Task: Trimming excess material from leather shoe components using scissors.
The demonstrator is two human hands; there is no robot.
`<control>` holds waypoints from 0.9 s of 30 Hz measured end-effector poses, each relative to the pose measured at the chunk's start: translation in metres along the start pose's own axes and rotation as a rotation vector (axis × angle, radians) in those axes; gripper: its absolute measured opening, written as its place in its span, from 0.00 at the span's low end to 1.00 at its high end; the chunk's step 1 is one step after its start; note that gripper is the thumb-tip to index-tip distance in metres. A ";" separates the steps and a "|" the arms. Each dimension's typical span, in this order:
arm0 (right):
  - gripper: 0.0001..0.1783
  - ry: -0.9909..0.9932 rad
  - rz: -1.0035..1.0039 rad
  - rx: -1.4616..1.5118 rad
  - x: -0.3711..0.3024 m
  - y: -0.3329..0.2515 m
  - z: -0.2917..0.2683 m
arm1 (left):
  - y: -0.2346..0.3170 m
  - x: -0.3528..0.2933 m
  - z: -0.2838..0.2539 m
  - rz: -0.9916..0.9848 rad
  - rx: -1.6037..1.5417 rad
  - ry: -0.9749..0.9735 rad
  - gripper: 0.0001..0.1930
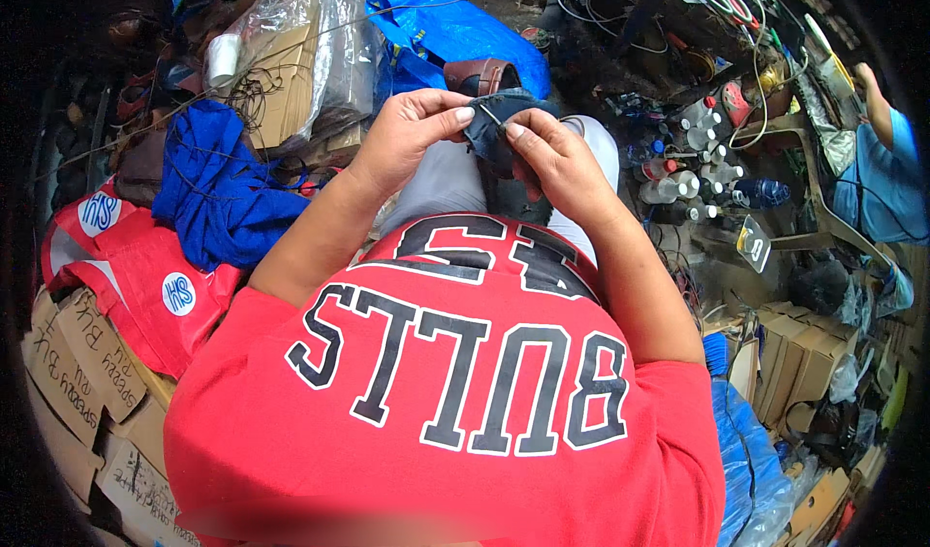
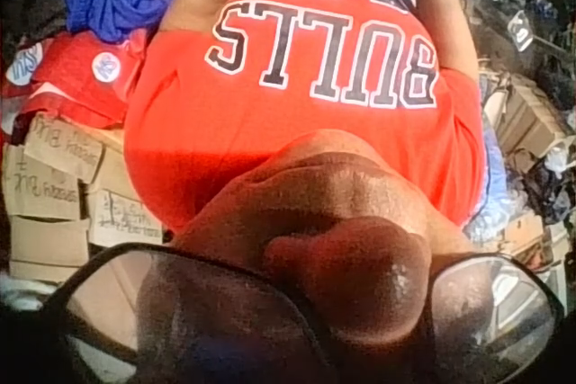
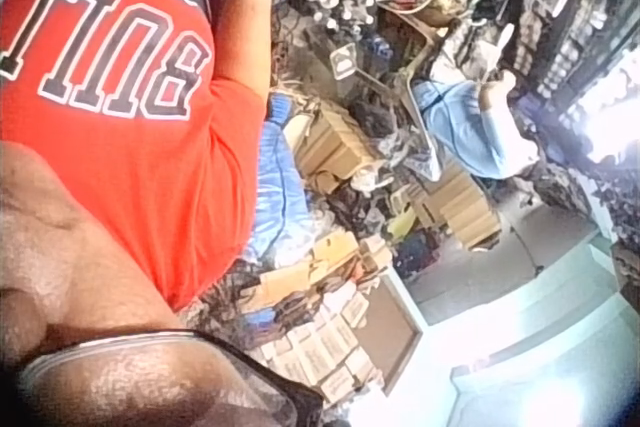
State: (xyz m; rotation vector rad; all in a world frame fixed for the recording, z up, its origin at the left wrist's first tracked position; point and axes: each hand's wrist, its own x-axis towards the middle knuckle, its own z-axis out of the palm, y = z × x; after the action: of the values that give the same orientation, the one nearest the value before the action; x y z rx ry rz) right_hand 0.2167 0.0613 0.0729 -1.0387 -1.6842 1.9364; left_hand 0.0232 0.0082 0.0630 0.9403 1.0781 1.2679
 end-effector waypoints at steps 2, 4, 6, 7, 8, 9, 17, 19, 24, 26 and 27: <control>0.13 0.015 0.013 0.017 0.000 -0.002 0.002 | 0.000 0.000 -0.001 0.015 0.018 -0.006 0.08; 0.13 0.013 0.013 0.058 0.000 -0.004 0.005 | -0.001 0.000 -0.002 0.015 0.065 -0.046 0.08; 0.13 0.013 0.013 0.098 0.001 -0.002 0.006 | -0.001 0.000 -0.003 -0.016 -0.015 -0.063 0.08; 0.13 -0.029 -0.011 0.242 0.002 0.003 0.006 | -0.001 0.000 -0.004 -0.047 -0.095 -0.080 0.08; 0.13 -0.072 -0.035 0.386 0.003 0.006 0.006 | 0.000 0.002 -0.005 -0.046 -0.095 -0.081 0.08; 0.13 -0.074 -0.035 0.385 0.003 0.005 0.007 | 0.000 0.003 -0.006 -0.092 -0.207 -0.099 0.08; 0.17 -0.098 -0.203 1.101 0.017 -0.001 -0.023 | -0.018 -0.003 -0.010 -0.256 -0.345 -0.051 0.07; 0.18 -0.099 -0.213 1.015 0.018 0.000 -0.023 | -0.031 -0.009 -0.021 -0.212 -0.163 -0.010 0.09; 0.19 -0.099 0.063 0.656 0.042 0.037 -0.003 | -0.052 -0.018 -0.058 -0.208 0.222 0.089 0.12; 0.16 -0.085 0.051 0.559 0.052 0.049 0.002 | -0.052 -0.024 -0.069 -0.232 0.361 0.156 0.11; 0.16 -0.091 0.057 0.562 0.056 0.051 0.003 | -0.045 -0.027 -0.071 -0.111 0.613 0.231 0.11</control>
State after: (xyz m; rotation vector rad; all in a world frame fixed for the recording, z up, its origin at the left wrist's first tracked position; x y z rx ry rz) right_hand 0.1871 0.0870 0.0086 -0.7913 -1.0457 2.3257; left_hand -0.0334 -0.0255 0.0043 1.1808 1.7332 0.9797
